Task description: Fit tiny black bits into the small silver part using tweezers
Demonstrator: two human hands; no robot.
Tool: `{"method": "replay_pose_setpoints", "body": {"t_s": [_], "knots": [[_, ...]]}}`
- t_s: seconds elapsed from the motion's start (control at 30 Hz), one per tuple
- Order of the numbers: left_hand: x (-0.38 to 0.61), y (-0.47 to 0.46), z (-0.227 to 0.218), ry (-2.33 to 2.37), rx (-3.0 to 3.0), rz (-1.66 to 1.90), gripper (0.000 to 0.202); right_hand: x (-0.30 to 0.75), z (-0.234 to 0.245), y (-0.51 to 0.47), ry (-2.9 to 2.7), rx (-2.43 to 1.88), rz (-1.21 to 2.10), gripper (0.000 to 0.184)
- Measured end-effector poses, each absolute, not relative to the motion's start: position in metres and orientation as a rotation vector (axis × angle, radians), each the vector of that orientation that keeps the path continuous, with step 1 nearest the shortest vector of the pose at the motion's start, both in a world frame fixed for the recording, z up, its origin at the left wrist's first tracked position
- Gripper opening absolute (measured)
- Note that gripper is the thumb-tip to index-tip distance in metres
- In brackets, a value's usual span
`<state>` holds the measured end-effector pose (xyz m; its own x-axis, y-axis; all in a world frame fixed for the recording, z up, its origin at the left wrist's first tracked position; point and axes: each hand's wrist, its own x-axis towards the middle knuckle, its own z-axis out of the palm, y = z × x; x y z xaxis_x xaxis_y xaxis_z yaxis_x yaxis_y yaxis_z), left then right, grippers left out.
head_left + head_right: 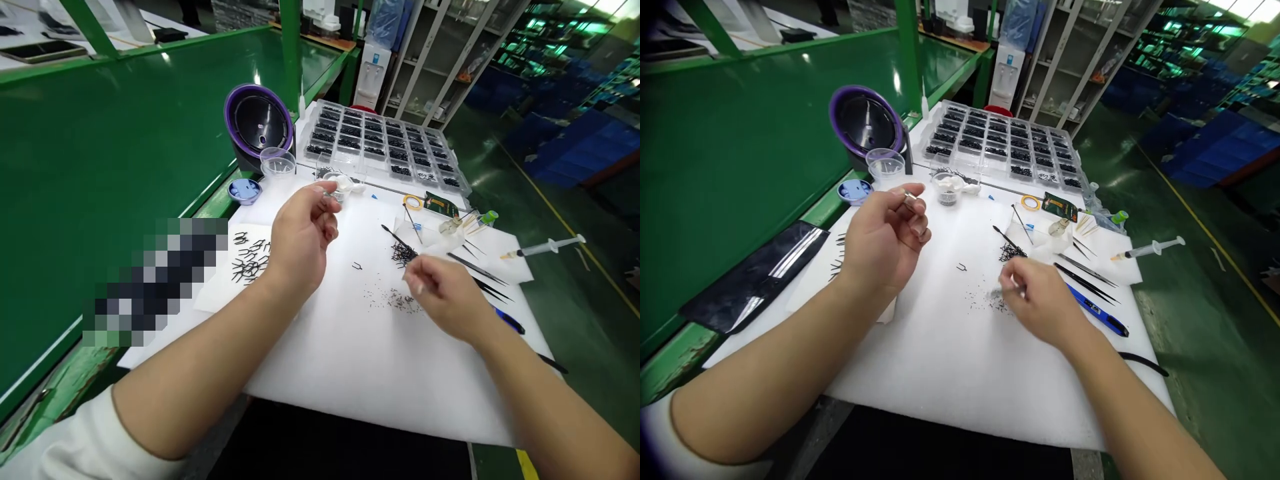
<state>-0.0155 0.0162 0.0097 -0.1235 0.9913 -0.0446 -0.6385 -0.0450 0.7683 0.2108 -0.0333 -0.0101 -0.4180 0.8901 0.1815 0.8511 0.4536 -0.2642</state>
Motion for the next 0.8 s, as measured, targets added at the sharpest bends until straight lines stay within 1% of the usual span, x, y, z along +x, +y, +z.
{"method": "replay_pose_setpoints", "body": {"t_s": [0.07,0.1,0.23,0.33,0.47,0.67,0.8], "knots": [[-0.012,0.013,0.009,0.786,0.677,1.441,0.015,0.211,-0.021,-0.049,-2.484,-1.316,0.169,0.011],[-0.010,0.012,0.008,0.798,0.714,1.377,0.016,0.209,-0.026,-0.054,-2.519,-1.243,0.164,0.012],[-0.002,0.008,0.007,0.861,0.851,1.235,0.019,0.202,-0.040,-0.064,-2.590,-1.072,0.138,0.025],[-0.001,0.009,0.006,0.883,0.871,1.224,0.019,0.203,-0.039,-0.062,-2.542,-1.009,0.109,0.026],[-0.002,0.011,0.007,0.882,0.852,1.245,0.017,0.208,-0.034,-0.058,-2.372,-0.945,0.098,0.027],[-0.002,0.008,0.007,0.863,0.881,1.226,0.017,0.213,-0.035,-0.054,-2.249,-0.961,0.173,0.019],[-0.003,0.008,0.007,0.839,0.880,1.231,0.016,0.217,-0.017,-0.061,-2.061,-1.055,0.182,0.021]]}}
